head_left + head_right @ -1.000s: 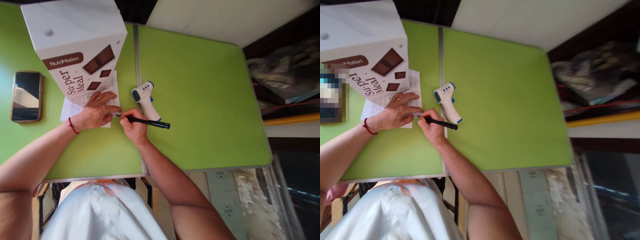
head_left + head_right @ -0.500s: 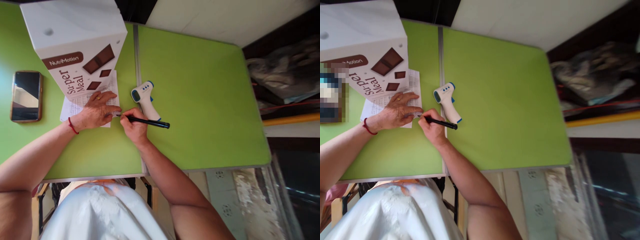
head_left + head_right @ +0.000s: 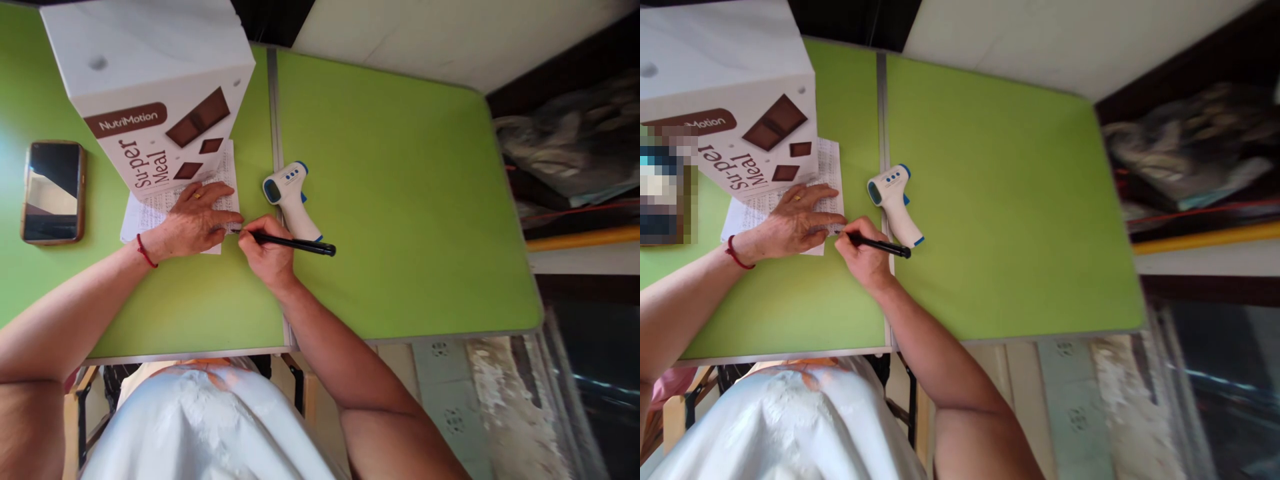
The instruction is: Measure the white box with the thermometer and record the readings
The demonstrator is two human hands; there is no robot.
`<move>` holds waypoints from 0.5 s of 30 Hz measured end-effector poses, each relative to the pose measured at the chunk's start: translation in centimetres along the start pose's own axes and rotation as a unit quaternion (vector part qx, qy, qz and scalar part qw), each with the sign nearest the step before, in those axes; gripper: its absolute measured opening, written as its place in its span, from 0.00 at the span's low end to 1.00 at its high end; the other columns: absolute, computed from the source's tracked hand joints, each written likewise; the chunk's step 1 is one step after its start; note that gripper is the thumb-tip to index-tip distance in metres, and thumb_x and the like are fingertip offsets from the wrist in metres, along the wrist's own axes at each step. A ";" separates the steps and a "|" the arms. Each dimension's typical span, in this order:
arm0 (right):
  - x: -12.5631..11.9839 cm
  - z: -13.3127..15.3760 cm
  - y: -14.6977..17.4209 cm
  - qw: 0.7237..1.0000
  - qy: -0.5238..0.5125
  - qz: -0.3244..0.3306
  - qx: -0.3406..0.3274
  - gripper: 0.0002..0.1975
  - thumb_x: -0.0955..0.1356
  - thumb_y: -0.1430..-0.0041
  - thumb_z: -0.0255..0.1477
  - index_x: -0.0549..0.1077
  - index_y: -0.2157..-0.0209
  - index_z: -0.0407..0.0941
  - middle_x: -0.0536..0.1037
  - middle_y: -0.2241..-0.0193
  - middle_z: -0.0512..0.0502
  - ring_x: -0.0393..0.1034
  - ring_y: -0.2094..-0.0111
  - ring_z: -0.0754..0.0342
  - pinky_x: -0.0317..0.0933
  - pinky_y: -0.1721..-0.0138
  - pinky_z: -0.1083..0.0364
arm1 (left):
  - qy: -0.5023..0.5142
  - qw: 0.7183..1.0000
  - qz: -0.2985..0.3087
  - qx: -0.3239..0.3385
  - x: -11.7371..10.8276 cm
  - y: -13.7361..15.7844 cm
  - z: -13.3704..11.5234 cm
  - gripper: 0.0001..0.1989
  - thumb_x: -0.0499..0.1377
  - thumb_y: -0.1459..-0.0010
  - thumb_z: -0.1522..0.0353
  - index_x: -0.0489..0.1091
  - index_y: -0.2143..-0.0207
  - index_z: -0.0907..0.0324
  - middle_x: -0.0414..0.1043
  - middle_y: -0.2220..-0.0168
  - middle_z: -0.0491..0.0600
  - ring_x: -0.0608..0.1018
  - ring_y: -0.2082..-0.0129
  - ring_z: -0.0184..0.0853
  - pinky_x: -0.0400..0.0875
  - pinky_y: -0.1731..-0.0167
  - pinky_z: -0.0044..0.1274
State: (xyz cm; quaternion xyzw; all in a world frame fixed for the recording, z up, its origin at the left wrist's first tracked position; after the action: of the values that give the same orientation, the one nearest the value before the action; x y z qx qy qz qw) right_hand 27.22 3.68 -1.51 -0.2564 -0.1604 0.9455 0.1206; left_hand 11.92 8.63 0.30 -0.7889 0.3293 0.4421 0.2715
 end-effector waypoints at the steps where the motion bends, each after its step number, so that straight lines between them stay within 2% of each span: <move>1: 0.0 0.0 0.0 1.000 0.002 0.001 0.002 0.05 0.69 0.42 0.31 0.70 0.72 0.50 0.72 0.78 0.56 0.64 0.77 0.56 0.64 0.73 0.55 | -0.002 1.000 0.001 0.000 0.0 0.0 0.0 0.22 0.56 0.34 0.71 0.80 0.42 0.49 0.66 0.29 0.56 0.67 0.28 0.51 0.53 0.27 0.49; 10: -0.2 0.0 0.1 1.000 0.000 -0.001 0.004 0.06 0.69 0.41 0.32 0.69 0.72 0.49 0.70 0.79 0.56 0.63 0.77 0.56 0.62 0.73 0.55 | -0.020 1.000 0.010 0.002 0.2 -0.1 0.0 0.21 0.55 0.32 0.70 0.80 0.42 0.53 0.65 0.29 0.61 0.66 0.27 0.52 0.53 0.27 0.49; 15: -0.6 0.0 0.0 1.000 -0.008 -0.028 0.011 0.06 0.68 0.42 0.32 0.69 0.72 0.49 0.69 0.80 0.57 0.62 0.78 0.57 0.61 0.74 0.56 | -0.017 1.000 0.006 0.002 0.1 0.0 0.0 0.21 0.56 0.33 0.70 0.80 0.42 0.51 0.65 0.28 0.59 0.67 0.28 0.51 0.53 0.27 0.49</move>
State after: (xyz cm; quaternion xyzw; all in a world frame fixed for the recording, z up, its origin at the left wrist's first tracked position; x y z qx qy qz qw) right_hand 27.73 3.48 -1.22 -0.2434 -0.1584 0.9453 0.1485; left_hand 11.98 8.62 0.22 -0.7790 0.3303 0.4560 0.2759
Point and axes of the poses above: each hand's wrist, its own y-axis away from the middle knuckle, its own x-axis out of the palm, z = x × y, the point moved 7 cm from there along -y, towards the middle knuckle
